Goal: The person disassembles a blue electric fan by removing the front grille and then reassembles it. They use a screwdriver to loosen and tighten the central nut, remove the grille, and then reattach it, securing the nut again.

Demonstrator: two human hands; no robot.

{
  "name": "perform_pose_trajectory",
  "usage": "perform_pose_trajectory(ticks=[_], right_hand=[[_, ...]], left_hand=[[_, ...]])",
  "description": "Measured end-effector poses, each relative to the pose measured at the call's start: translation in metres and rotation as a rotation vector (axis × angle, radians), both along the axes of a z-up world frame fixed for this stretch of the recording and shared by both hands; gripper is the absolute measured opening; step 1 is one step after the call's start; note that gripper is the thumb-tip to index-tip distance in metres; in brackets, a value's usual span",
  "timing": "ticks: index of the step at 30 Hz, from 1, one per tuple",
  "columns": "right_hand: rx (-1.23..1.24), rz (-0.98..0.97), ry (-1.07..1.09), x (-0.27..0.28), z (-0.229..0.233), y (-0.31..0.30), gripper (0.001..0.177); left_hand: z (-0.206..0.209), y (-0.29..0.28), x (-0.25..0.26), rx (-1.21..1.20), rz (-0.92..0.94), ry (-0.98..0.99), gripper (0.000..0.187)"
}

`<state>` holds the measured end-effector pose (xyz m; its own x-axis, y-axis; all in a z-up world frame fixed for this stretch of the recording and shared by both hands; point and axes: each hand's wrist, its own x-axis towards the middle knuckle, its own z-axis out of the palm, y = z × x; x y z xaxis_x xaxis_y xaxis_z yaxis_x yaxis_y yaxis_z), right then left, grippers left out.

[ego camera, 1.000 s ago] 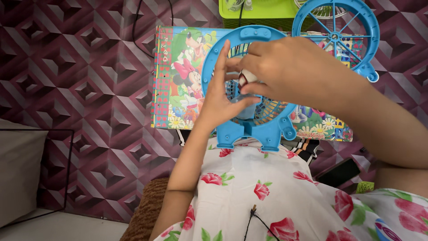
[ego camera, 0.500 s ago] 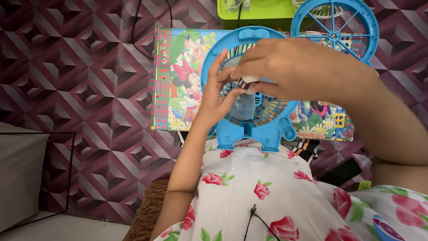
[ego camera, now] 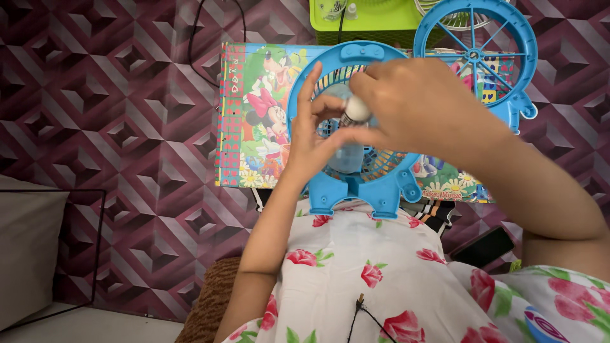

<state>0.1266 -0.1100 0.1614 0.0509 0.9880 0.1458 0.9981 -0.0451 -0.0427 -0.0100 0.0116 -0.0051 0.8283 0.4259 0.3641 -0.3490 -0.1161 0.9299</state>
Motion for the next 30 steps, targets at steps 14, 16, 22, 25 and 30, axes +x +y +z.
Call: perform_pose_trajectory(ticks=[14, 16, 22, 25, 30], right_hand=[[0.054, 0.131, 0.229, 0.002, 0.004, -0.006, 0.027], [0.072, 0.094, 0.167, 0.002, -0.002, -0.007, 0.034], [0.161, -0.017, 0.002, 0.002, -0.024, -0.008, 0.049], [0.262, -0.053, -0.063, -0.001, -0.037, -0.007, 0.048], [0.337, -0.129, -0.144, 0.001, -0.041, -0.002, 0.044]], left_hand=[[-0.022, 0.008, 0.005, -0.246, -0.122, -0.037, 0.118], [-0.023, 0.009, 0.004, -0.307, -0.159, -0.003, 0.114], [-0.014, 0.004, 0.002, -0.077, -0.099, -0.018, 0.113], [-0.013, 0.003, 0.005, 0.047, -0.02, -0.013, 0.112], [-0.014, 0.007, 0.005, -0.006, -0.099, 0.038, 0.105]])
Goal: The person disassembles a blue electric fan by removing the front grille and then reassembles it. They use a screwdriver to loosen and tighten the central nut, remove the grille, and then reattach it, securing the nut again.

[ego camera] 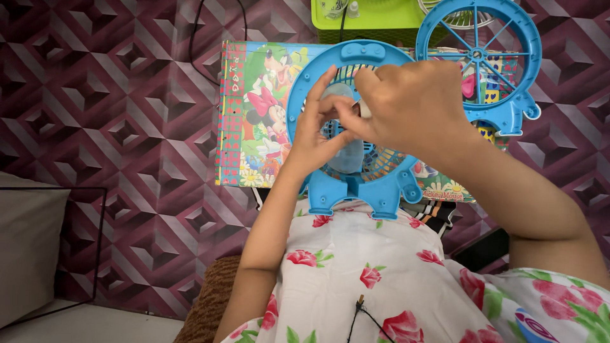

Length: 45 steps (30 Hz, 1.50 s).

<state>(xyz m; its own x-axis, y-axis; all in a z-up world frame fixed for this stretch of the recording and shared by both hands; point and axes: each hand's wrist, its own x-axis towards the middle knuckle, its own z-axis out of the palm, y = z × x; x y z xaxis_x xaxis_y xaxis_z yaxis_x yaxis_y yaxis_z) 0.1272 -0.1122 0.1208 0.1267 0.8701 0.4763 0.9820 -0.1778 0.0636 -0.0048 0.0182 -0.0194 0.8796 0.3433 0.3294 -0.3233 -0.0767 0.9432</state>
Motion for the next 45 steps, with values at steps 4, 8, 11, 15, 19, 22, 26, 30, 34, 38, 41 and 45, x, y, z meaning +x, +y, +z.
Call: perform_pose_trajectory(ticks=[4, 8, 11, 15, 19, 22, 26, 30, 34, 38, 41, 45], right_hand=[[-0.168, -0.011, -0.005, -0.003, 0.015, 0.001, 0.052], [-0.151, 0.329, 0.238, 0.003, 0.041, -0.008, 0.038], [-0.19, 0.399, 0.381, 0.005, 0.049, -0.005, 0.039], [-0.293, 0.32, 0.4, 0.009, 0.051, -0.002, 0.031], [-0.294, 0.283, 0.366, 0.009, 0.047, -0.004, 0.029], [-0.278, 0.275, 0.351, 0.006, 0.044, -0.006, 0.032], [-0.272, 0.261, 0.323, 0.004, 0.042, -0.009, 0.036], [-0.248, 0.241, 0.343, 0.005, 0.037, -0.01, 0.035], [-0.182, 0.3, 0.506, 0.01, 0.021, -0.008, 0.047], [-0.111, 0.339, 0.709, 0.011, -0.003, -0.015, 0.057], [0.064, 0.311, 0.776, 0.011, -0.016, -0.038, 0.055], [0.493, 0.29, 0.915, 0.025, -0.029, -0.077, 0.058]], left_hand=[[-0.004, 0.001, -0.002, -0.058, -0.047, -0.015, 0.097], [-0.007, 0.004, -0.003, -0.119, -0.037, -0.011, 0.089], [-0.007, 0.006, -0.004, -0.102, -0.052, 0.009, 0.089], [-0.006, 0.002, -0.005, -0.165, -0.084, 0.048, 0.09], [-0.003, 0.0, -0.002, -0.132, -0.064, -0.02, 0.102], [-0.001, 0.002, -0.001, -0.028, -0.029, -0.074, 0.106], [-0.002, 0.001, 0.001, -0.055, -0.025, -0.047, 0.105], [-0.004, 0.002, 0.0, -0.083, -0.025, 0.018, 0.103], [-0.002, 0.005, -0.001, -0.091, -0.008, 0.002, 0.102], [0.003, 0.006, -0.003, 0.014, -0.011, -0.019, 0.106], [0.01, 0.01, -0.003, 0.05, -0.05, -0.049, 0.105], [0.021, 0.011, -0.006, 0.044, -0.044, -0.035, 0.099]])
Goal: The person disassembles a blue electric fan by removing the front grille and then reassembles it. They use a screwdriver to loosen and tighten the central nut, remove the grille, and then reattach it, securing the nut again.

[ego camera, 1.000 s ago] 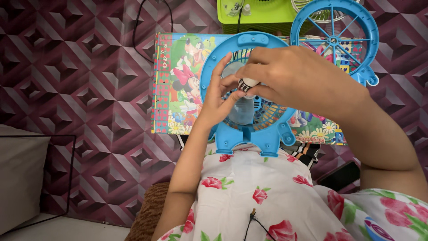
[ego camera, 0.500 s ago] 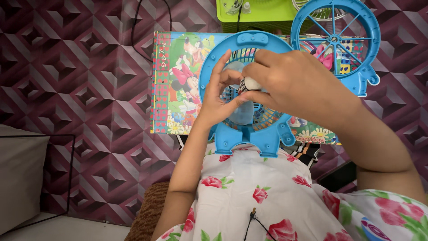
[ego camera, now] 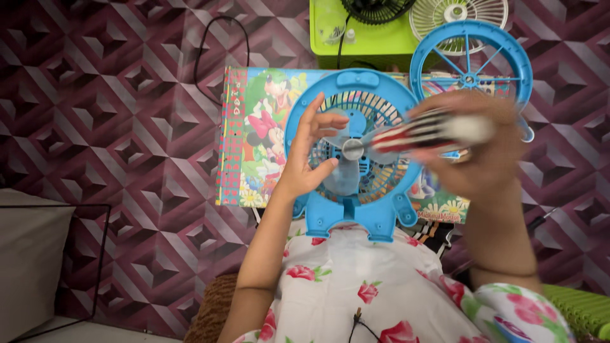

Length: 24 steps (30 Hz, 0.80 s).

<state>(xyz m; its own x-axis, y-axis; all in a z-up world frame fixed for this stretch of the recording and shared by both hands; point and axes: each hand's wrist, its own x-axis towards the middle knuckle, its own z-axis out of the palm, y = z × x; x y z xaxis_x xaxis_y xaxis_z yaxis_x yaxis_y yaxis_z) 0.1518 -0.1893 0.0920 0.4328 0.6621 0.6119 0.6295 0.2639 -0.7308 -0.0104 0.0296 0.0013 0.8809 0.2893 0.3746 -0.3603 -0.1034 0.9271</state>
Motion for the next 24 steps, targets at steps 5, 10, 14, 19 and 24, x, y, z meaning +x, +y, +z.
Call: perform_pose_trajectory(ticks=[5, 10, 14, 19, 24], right_hand=[[0.474, -0.168, 0.514, 0.043, -0.051, -0.02, 0.058], [0.77, -0.354, 0.924, 0.065, -0.141, -0.034, 0.033], [0.871, -0.404, 0.923, 0.06, -0.208, -0.042, 0.037], [1.027, -0.425, 0.96, 0.066, -0.249, -0.043, 0.039], [0.973, -0.551, 0.945, 0.057, -0.255, -0.036, 0.051]], left_hand=[[0.011, 0.018, 0.01, 0.191, 0.166, 0.093, 0.076], [0.003, 0.08, 0.065, 0.337, 0.224, 0.131, 0.062], [-0.023, 0.128, 0.145, 0.384, 0.107, 0.131, 0.068], [-0.08, 0.164, 0.238, 0.718, 0.174, 0.365, 0.085], [-0.137, 0.177, 0.299, 1.083, 0.3, 0.526, 0.104]])
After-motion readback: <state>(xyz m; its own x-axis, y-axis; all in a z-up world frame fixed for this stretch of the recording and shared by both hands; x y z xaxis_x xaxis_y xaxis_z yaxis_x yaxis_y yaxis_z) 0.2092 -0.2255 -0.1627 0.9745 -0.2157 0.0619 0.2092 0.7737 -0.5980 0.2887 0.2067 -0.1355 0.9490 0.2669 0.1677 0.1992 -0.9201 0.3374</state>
